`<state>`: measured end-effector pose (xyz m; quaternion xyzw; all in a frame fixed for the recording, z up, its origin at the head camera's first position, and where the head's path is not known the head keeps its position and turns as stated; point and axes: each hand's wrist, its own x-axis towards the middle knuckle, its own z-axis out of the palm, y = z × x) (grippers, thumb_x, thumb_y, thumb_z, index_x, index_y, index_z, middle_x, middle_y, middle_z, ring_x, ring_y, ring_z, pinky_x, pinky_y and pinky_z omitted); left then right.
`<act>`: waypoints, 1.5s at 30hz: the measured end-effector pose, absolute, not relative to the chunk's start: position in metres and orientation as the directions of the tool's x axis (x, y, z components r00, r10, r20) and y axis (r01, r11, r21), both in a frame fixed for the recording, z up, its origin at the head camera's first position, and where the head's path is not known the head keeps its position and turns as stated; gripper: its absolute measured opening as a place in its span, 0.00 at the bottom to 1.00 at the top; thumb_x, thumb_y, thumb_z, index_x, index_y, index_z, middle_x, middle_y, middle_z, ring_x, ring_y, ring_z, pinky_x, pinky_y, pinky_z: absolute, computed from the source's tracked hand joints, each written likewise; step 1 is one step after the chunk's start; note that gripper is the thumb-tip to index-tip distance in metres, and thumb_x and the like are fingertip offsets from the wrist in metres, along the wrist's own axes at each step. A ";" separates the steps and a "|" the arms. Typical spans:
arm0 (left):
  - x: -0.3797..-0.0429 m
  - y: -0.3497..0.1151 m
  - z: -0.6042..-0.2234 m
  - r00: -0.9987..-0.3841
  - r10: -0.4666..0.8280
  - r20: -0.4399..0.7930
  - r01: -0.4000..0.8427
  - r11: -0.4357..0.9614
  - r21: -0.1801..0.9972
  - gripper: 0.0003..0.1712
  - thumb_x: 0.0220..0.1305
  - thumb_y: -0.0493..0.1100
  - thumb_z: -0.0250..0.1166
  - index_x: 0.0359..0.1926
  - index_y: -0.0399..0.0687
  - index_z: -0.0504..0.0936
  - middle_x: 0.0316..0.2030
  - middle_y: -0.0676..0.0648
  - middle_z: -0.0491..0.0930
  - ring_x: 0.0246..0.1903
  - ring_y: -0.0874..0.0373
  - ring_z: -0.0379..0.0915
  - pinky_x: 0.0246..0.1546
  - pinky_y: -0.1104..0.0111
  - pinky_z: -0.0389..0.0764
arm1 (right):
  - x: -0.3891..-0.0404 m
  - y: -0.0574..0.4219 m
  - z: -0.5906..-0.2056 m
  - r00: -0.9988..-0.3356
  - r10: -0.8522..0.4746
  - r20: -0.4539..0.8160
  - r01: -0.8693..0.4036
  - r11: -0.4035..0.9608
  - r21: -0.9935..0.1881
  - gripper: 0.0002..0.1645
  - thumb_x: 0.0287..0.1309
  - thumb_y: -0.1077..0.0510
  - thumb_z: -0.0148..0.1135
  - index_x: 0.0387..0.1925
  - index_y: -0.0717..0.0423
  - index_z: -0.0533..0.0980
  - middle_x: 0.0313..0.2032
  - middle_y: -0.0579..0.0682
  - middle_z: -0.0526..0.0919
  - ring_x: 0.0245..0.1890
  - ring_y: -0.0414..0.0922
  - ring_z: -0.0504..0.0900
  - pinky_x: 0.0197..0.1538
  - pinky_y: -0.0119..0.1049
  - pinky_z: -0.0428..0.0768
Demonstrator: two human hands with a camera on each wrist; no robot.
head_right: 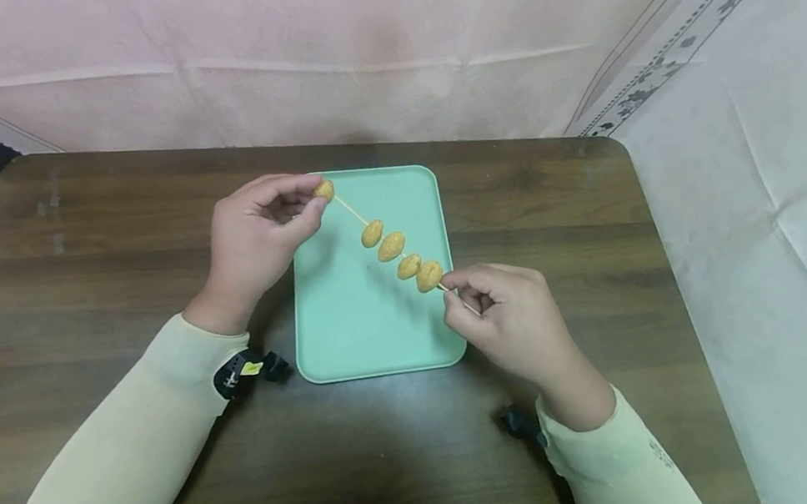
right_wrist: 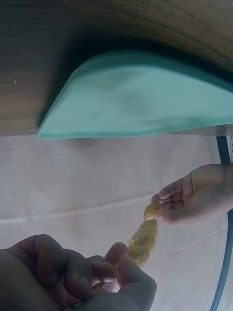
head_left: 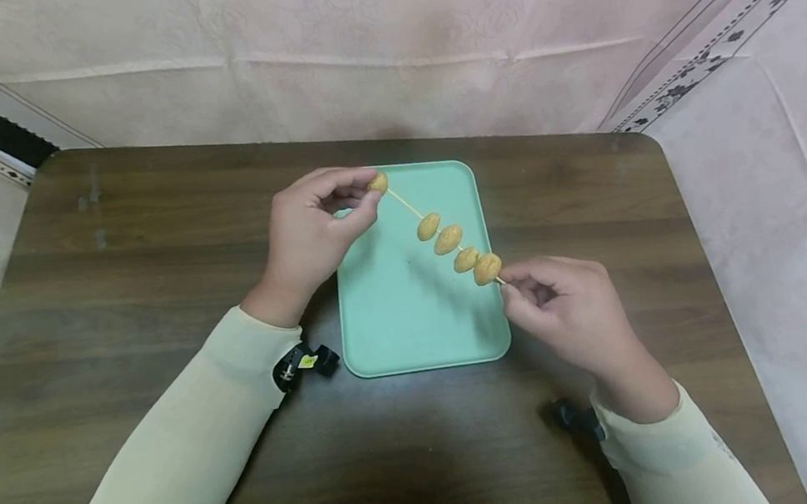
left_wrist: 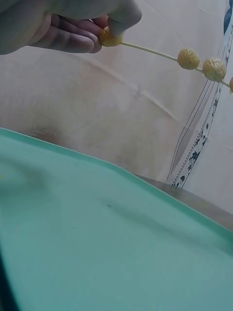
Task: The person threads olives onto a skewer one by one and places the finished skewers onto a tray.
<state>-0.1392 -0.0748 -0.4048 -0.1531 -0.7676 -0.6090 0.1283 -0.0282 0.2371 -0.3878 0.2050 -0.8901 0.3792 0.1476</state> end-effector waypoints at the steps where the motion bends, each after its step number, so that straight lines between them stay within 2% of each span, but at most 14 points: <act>1: -0.139 -0.075 -0.404 -0.924 0.075 0.374 0.381 0.206 0.901 0.11 0.71 0.38 0.78 0.52 0.50 0.97 0.47 0.50 0.94 0.43 0.63 0.90 0.52 0.69 0.92 | -0.028 0.237 -0.388 -0.872 -0.253 0.419 -0.478 0.627 -0.615 0.08 0.59 0.68 0.70 0.36 0.57 0.92 0.24 0.42 0.84 0.25 0.37 0.77 0.33 0.20 0.75; 15: -0.133 -0.073 -0.402 -0.920 0.070 0.386 0.391 0.232 0.890 0.09 0.70 0.39 0.79 0.49 0.51 0.98 0.45 0.59 0.92 0.41 0.63 0.90 0.49 0.68 0.93 | -0.029 0.238 -0.389 -0.865 -0.275 0.419 -0.494 0.614 -0.616 0.10 0.60 0.70 0.69 0.36 0.56 0.92 0.24 0.42 0.83 0.26 0.38 0.76 0.33 0.21 0.74; 24: -0.128 -0.069 -0.403 -0.908 0.052 0.415 0.415 0.231 0.880 0.09 0.69 0.37 0.80 0.48 0.51 0.98 0.44 0.58 0.91 0.40 0.64 0.90 0.49 0.69 0.93 | -0.029 0.235 -0.388 -0.871 -0.262 0.415 -0.482 0.614 -0.625 0.10 0.60 0.69 0.69 0.35 0.55 0.92 0.24 0.42 0.83 0.26 0.38 0.76 0.33 0.21 0.75; 35: -0.121 -0.061 -0.405 -0.901 0.145 0.409 0.431 0.179 0.885 0.09 0.70 0.38 0.79 0.49 0.52 0.98 0.45 0.59 0.93 0.41 0.63 0.90 0.50 0.67 0.93 | -0.033 0.226 -0.391 -0.865 -0.254 0.433 -0.493 0.589 -0.640 0.10 0.59 0.70 0.70 0.37 0.55 0.93 0.25 0.43 0.86 0.26 0.38 0.78 0.35 0.20 0.76; 45: -0.119 -0.062 -0.405 -0.884 0.218 0.414 0.456 0.204 0.866 0.12 0.71 0.39 0.80 0.53 0.50 0.97 0.47 0.53 0.93 0.43 0.63 0.89 0.52 0.69 0.92 | -0.033 0.225 -0.393 -0.881 -0.236 0.410 -0.464 0.599 -0.652 0.09 0.60 0.69 0.71 0.37 0.57 0.93 0.25 0.43 0.87 0.26 0.38 0.78 0.34 0.20 0.77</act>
